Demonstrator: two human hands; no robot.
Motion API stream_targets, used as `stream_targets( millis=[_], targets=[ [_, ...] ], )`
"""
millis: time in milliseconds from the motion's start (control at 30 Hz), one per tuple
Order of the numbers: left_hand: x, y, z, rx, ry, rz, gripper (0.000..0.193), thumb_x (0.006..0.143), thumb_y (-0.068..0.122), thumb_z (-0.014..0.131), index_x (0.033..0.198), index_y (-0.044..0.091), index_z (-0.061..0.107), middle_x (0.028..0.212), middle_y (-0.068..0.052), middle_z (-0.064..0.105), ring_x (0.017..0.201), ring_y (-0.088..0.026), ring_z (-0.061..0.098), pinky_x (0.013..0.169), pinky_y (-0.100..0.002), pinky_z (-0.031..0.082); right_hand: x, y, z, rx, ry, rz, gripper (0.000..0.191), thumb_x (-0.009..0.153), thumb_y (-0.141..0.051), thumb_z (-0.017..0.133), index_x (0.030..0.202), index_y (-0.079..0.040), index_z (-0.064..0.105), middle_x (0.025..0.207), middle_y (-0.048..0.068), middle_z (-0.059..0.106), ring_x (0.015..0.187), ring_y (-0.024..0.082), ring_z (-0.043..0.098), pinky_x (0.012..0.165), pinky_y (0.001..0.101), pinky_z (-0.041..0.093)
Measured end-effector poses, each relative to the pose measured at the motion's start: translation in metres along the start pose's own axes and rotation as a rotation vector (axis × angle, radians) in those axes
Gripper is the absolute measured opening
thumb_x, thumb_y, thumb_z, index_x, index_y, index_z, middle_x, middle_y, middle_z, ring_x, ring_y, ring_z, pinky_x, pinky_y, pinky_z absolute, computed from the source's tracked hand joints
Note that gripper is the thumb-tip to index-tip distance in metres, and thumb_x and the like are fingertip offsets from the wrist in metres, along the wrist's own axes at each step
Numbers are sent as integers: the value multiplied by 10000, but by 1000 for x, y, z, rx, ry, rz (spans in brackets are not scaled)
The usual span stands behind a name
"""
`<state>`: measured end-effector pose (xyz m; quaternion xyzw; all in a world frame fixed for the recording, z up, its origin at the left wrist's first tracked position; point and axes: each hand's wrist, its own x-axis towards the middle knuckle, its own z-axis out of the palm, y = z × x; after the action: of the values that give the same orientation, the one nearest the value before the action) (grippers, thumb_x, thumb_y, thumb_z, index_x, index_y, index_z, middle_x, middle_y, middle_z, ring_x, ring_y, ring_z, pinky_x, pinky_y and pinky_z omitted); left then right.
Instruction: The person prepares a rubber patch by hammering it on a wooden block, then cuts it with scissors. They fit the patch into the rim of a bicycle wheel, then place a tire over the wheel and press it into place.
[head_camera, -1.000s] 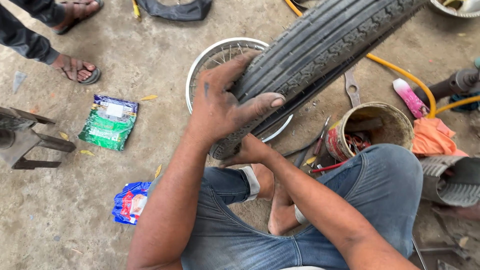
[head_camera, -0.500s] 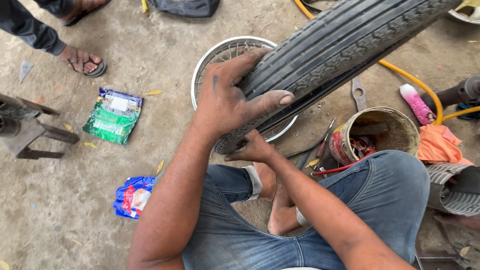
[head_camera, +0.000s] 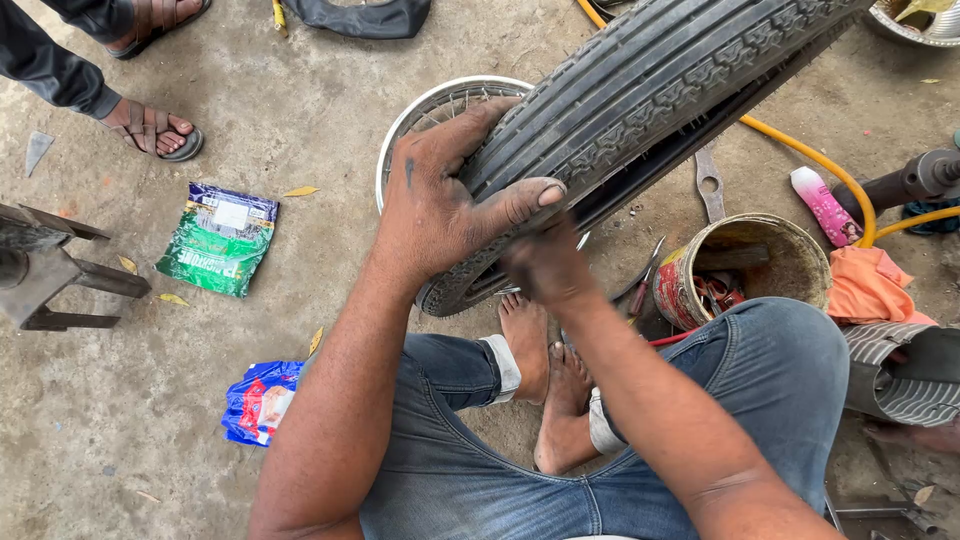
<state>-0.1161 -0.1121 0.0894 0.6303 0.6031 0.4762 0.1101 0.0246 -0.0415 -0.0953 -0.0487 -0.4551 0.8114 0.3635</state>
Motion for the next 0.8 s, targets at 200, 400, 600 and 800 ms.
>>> stream_targets(
  millis=[200,400,600,800],
  targets=[
    [0,2,0,-14,7,-32,725,782,435,937,1346,63,675,1090,-103,798,998,-186,796,887,-342,634,-18,84,-14,-791,-348,302,586,723,-251,1004,1208,-52,742,1116,33,779,1060,161,716,941,337,607],
    [0,6,5,15,9,36,749,794,415,944,1377,46,654,1117,-116,790,1037,-203,789,925,-350,619,-14,51,0,-855,-303,0,869,549,-193,1015,1280,12,592,1211,105,666,1147,240,632,947,383,527],
    [3,-2,-3,-37,-12,-3,747,804,405,941,1376,23,651,1129,-117,789,1024,-206,783,931,-345,615,5,-15,15,173,-4,111,631,780,-136,964,1295,23,636,1255,110,696,1211,239,678,1088,420,574],
    [4,5,2,31,39,22,776,816,391,941,1417,39,599,1146,-118,783,1060,-181,787,947,-325,624,-10,42,21,-364,-205,287,503,763,-84,931,1188,-28,670,1152,49,754,1096,139,700,974,354,611]
  ],
)
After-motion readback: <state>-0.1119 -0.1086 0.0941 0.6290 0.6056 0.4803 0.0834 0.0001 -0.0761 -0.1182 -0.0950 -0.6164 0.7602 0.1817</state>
